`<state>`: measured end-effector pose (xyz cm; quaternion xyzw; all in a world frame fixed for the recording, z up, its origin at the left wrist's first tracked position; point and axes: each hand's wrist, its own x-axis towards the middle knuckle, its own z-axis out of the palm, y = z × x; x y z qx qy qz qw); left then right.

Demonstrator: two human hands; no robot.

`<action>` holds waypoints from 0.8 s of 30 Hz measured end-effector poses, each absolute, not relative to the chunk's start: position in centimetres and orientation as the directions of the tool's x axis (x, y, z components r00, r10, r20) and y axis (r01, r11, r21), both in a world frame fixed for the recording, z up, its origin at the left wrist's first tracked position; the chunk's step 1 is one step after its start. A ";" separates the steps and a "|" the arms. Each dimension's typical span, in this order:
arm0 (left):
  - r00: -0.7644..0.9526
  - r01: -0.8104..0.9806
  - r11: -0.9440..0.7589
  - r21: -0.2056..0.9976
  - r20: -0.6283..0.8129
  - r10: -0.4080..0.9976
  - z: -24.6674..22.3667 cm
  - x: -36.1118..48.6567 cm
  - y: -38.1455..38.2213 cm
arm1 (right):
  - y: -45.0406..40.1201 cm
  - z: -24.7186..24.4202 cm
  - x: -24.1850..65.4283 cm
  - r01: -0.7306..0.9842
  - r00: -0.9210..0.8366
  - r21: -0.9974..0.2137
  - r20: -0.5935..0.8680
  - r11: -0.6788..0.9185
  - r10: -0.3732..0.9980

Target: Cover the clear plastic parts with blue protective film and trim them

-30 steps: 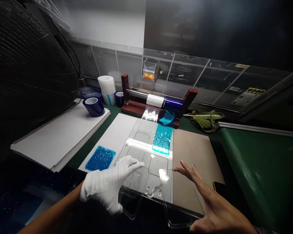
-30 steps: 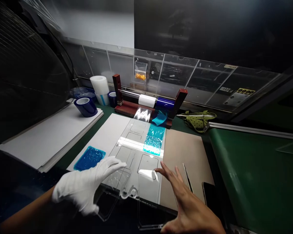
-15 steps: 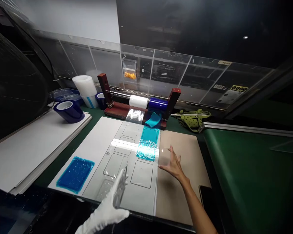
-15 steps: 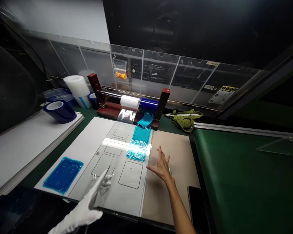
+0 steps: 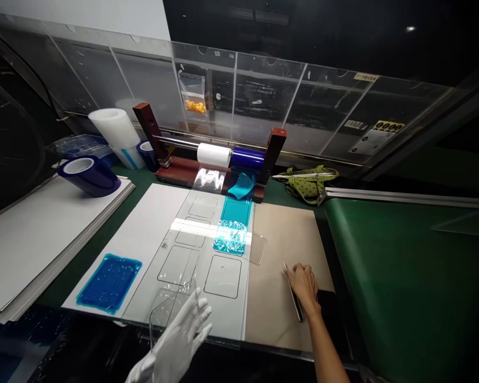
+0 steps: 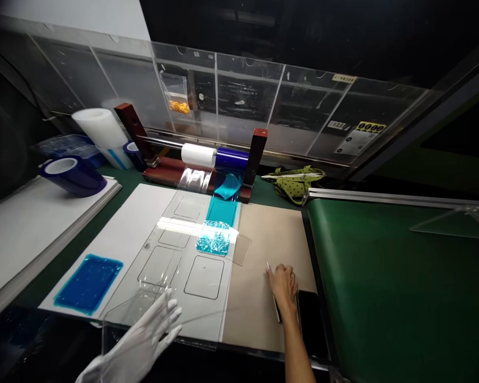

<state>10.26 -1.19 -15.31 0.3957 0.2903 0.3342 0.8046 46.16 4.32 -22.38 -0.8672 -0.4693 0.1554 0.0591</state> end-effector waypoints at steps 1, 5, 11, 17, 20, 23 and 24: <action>0.619 -0.285 0.473 0.833 -0.217 0.755 -14.8 10.4 -0.9 | 3.6 -22.6 46.0 0.779 0.531 -0.249 -0.226 -0.576 0.816; 0.611 -0.070 0.391 0.918 -0.270 0.744 -13.2 10.5 -0.1 | 2.0 -22.8 44.2 0.721 0.537 -0.374 -0.230 -0.583 0.812; 0.574 0.378 -0.088 0.922 -0.158 0.804 -9.5 8.2 -0.4 | -2.1 -17.5 38.7 0.535 0.409 -0.730 -0.216 -0.425 0.886; 0.672 0.574 -0.378 0.727 -0.154 0.724 -5.8 4.8 -1.4 | -8.5 -8.3 27.4 0.155 0.026 -0.962 -0.221 -0.223 0.975; 0.712 0.570 -0.416 0.709 -0.173 0.681 -4.9 3.1 -2.0 | -10.8 -6.5 23.3 0.244 0.001 -0.960 -0.139 -0.135 0.990; 0.744 0.548 -0.440 0.711 -0.175 0.645 -4.2 1.5 -2.6 | -12.5 -7.2 20.8 0.300 -0.001 -0.947 -0.119 -0.113 0.993; 0.753 0.542 -0.449 0.711 -0.172 0.635 -4.0 1.0 -2.8 | -13.0 -7.7 20.2 0.302 -0.005 -0.948 -0.104 -0.097 0.995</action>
